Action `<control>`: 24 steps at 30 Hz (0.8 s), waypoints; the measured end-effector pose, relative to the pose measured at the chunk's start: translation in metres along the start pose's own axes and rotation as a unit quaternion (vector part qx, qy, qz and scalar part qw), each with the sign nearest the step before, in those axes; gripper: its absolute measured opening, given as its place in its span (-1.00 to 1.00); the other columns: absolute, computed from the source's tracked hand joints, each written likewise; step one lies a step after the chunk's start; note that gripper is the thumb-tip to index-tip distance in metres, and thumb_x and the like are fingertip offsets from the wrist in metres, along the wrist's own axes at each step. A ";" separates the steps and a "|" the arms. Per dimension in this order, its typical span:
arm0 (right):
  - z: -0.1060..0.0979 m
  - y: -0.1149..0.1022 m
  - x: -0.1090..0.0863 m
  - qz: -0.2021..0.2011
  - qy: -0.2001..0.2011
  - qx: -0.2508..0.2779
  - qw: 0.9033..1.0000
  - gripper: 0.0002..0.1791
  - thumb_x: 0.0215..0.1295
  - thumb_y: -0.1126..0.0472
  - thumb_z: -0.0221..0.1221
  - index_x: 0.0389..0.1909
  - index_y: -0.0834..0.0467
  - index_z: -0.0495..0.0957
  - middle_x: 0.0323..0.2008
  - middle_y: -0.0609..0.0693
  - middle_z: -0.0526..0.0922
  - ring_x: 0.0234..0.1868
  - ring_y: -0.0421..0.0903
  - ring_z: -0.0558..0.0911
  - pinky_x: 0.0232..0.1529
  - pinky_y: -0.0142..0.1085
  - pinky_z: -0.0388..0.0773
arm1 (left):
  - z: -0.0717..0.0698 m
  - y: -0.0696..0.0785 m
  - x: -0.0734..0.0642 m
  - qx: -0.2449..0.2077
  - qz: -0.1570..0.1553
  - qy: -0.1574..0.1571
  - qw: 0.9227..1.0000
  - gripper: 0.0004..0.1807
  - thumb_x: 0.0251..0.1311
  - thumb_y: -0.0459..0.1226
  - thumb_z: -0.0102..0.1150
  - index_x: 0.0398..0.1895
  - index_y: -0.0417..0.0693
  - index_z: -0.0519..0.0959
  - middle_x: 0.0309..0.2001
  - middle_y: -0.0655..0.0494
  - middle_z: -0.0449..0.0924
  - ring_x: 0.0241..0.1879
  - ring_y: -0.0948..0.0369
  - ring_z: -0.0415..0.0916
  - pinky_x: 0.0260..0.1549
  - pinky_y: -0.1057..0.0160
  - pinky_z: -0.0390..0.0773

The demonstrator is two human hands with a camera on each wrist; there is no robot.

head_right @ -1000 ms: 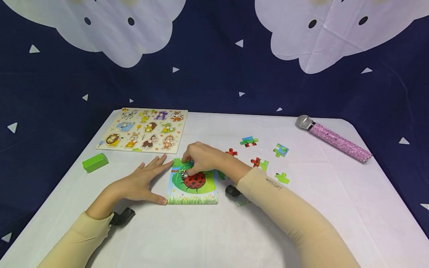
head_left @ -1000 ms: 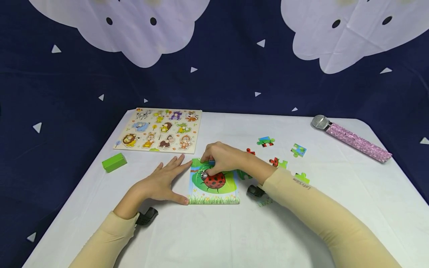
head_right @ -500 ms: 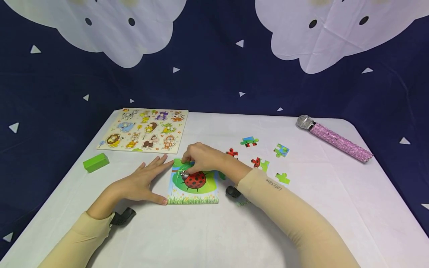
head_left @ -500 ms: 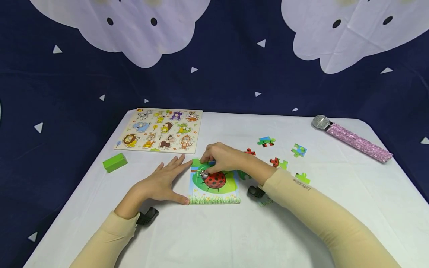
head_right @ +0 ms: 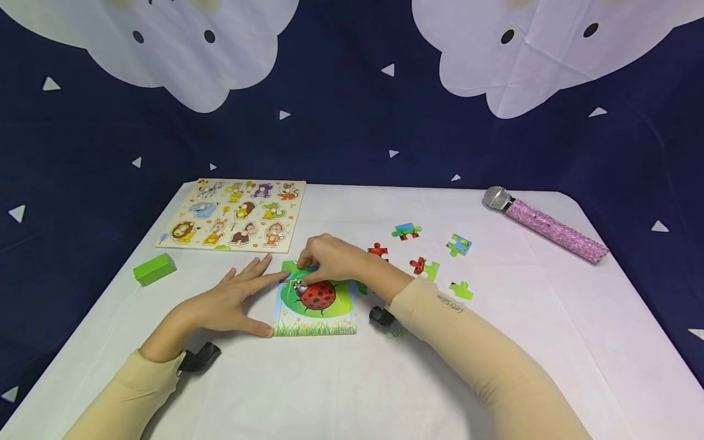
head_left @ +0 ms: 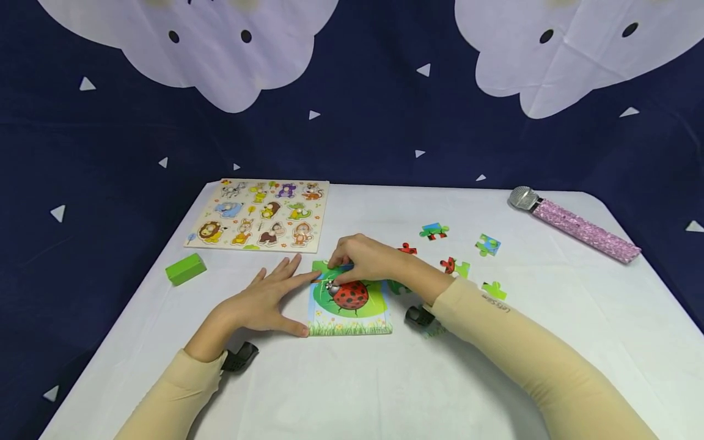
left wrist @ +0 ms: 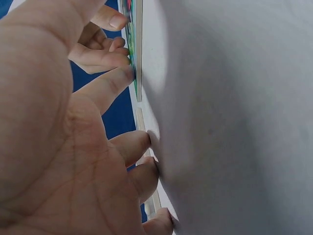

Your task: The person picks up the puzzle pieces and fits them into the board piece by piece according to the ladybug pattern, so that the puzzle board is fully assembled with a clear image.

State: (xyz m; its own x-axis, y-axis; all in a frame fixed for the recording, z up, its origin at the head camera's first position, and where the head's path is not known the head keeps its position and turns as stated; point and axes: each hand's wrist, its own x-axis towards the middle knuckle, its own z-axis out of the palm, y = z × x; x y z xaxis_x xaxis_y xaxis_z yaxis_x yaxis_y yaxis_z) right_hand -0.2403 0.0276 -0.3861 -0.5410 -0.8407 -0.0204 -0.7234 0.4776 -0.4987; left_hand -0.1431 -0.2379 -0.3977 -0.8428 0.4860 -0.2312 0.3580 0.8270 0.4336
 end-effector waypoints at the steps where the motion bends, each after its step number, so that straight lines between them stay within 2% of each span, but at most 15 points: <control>1: 0.000 0.000 -0.001 0.002 0.001 0.002 1.000 -0.64 0.35 0.06 0.49 0.09 0.13 0.81 0.00 0.00 0.79 -0.09 -0.19 0.68 -0.01 -0.41 0.67 | 0.000 0.000 0.000 0.000 0.001 0.001 1.000 0.22 -0.02 0.32 0.59 0.72 0.36 0.19 0.78 -0.20 -0.26 0.74 -0.32 -0.29 0.53 -0.63 -0.20; 11: -0.016 0.010 -0.018 0.029 0.024 0.033 0.999 -0.67 0.45 0.08 0.40 0.14 0.11 0.78 -0.02 -0.01 0.76 -0.04 -0.15 0.69 0.08 -0.23 0.69 | -0.001 0.002 -0.001 -0.008 0.000 0.003 1.000 0.23 -0.03 0.29 0.60 0.73 0.33 0.19 0.77 -0.22 -0.26 0.74 -0.31 -0.30 0.54 -0.63 -0.23; 18: -0.033 0.027 -0.038 0.043 0.050 0.018 0.998 -0.66 0.47 0.11 0.38 0.17 0.13 0.76 -0.03 0.03 0.76 0.01 -0.05 0.71 0.14 -0.08 0.68 | 0.000 0.003 -0.001 -0.014 -0.003 0.001 1.000 0.23 -0.03 0.27 0.62 0.72 0.31 0.20 0.77 -0.22 -0.26 0.75 -0.30 -0.31 0.55 -0.61 -0.25; 24: -0.048 0.045 -0.059 0.078 0.076 0.014 0.994 -0.64 0.45 0.15 0.39 0.19 0.14 0.74 0.04 0.09 0.76 0.07 0.03 0.72 0.08 -0.01 0.68 | 0.000 0.004 -0.002 -0.019 -0.004 0.000 1.000 0.22 -0.03 0.26 0.62 0.72 0.32 0.20 0.78 -0.20 -0.27 0.75 -0.29 -0.32 0.56 -0.60 -0.28</control>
State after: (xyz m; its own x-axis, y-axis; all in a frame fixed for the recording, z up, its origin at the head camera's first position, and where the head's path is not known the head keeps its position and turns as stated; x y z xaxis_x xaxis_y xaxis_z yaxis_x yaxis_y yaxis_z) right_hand -0.2614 0.1110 -0.3661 -0.7065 -0.7070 0.0310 -0.6142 0.5908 -0.5231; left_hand -0.1405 -0.2358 -0.3956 -0.8451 0.4801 -0.2353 0.3357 0.8190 0.4654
